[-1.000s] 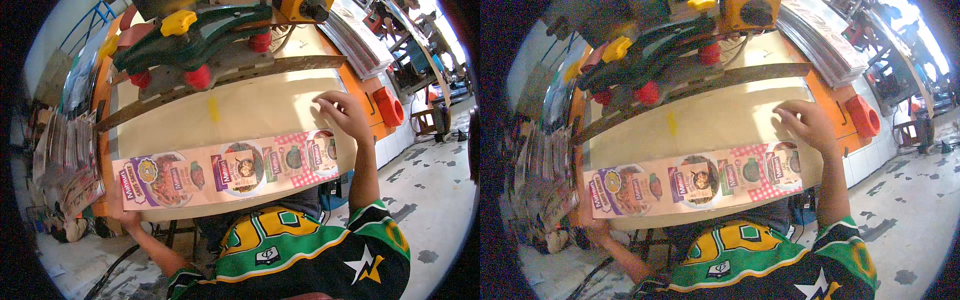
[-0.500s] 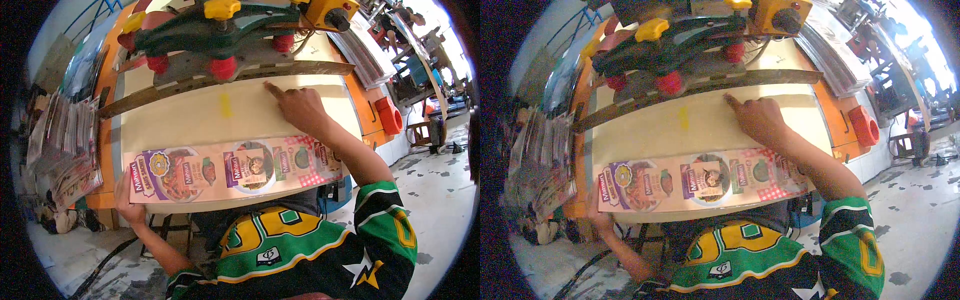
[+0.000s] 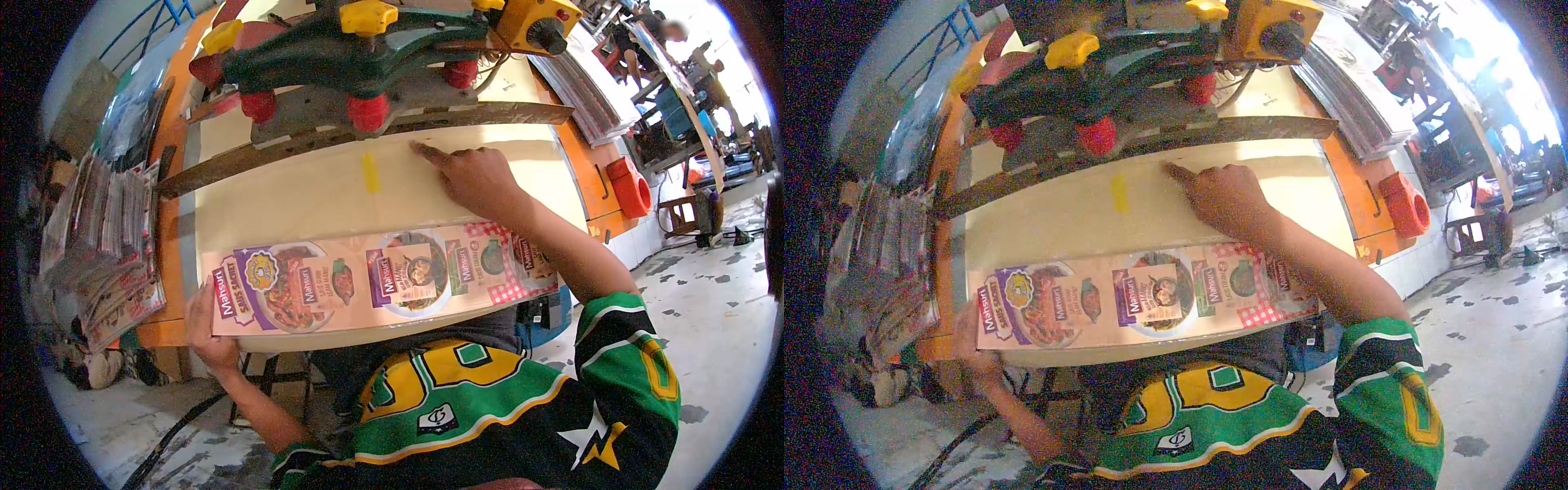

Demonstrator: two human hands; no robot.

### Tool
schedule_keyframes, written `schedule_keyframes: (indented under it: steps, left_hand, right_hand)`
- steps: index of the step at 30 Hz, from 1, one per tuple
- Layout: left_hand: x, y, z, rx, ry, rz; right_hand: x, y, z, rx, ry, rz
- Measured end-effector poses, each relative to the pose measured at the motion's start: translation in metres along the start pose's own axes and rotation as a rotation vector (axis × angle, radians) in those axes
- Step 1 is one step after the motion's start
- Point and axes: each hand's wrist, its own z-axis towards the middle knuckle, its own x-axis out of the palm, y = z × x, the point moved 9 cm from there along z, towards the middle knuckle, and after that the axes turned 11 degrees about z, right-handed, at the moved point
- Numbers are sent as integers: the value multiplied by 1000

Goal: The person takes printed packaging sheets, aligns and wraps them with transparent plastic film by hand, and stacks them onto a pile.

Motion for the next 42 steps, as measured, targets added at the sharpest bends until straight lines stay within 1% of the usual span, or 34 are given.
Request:
schedule_keyframes:
  steps: [1, 3, 7, 13, 15, 16, 18, 19, 21, 22, 23, 25, 26, 27, 29, 30, 31, 33, 35, 38, 40, 42]
  left_hand:
    - [0, 0, 0, 2, 1, 2]
    - [0, -3, 0, 30, -3, 21]
    - [-2, -8, 1, 69, -13, 65]
    - [5, 5, -4, -29, 29, 3]
    - [5, 9, -6, -10, -14, 10]
    - [6, 11, -6, -11, -11, 7]
    - [7, 14, -7, -20, -13, -36]
    - [8, 11, -7, -19, -6, -38]
    - [5, 8, -5, -71, -18, -53]
    - [4, 5, -4, -67, -12, -53]
    - [4, 5, -3, -90, 5, -58]
    - [5, 6, -3, -107, 28, -61]
    - [6, 8, -4, -88, 12, -65]
    - [7, 10, -5, -69, -4, -71]
    - [12, 20, -11, -96, -20, -106]
    - [14, 27, -15, -109, -28, -124]
    - [17, 34, -18, -123, -37, -142]
    - [13, 25, -13, -111, -22, -171]
    - [8, 20, -12, -99, -7, -181]
    - [9, 31, -17, -115, 10, -222]
    - [12, 46, -24, -352, -38, -699]
    - [5, 42, -19, -379, -49, -720]
  right_hand:
    - [-1, 0, -2, 1, -1, 3]
    - [-6, -8, -8, 78, -47, 31]
    - [-5, -13, -10, 70, -98, 47]
    - [-3, -24, -17, 83, -97, 132]
    - [-8, -33, -24, 93, -40, 288]
    - [-17, -33, -30, 96, -37, 287]
    - [-39, -46, -51, 254, -104, 380]
    - [-38, -51, -59, 260, -100, 382]
    - [-41, -69, -80, 298, -170, 500]
    - [-42, -76, -91, 283, -231, 533]
    - [-45, -77, -99, 289, -231, 536]
    - [-44, -79, -112, 315, -169, 756]
    - [-44, -80, -117, 255, -178, 779]
    - [-41, -84, -121, 263, -181, 781]
    - [-41, -77, -128, 123, -160, 781]
    - [-39, -75, -129, 176, -124, 882]
    - [-38, -76, -130, 186, -129, 882]
    - [-40, -67, -128, 42, -140, 697]
    - [-43, -66, -128, 53, -171, 722]
    - [-37, -66, -124, -6, -145, 687]
    - [-31, -69, -123, 8, -154, 680]
    - [-31, -70, -121, 9, -171, 685]
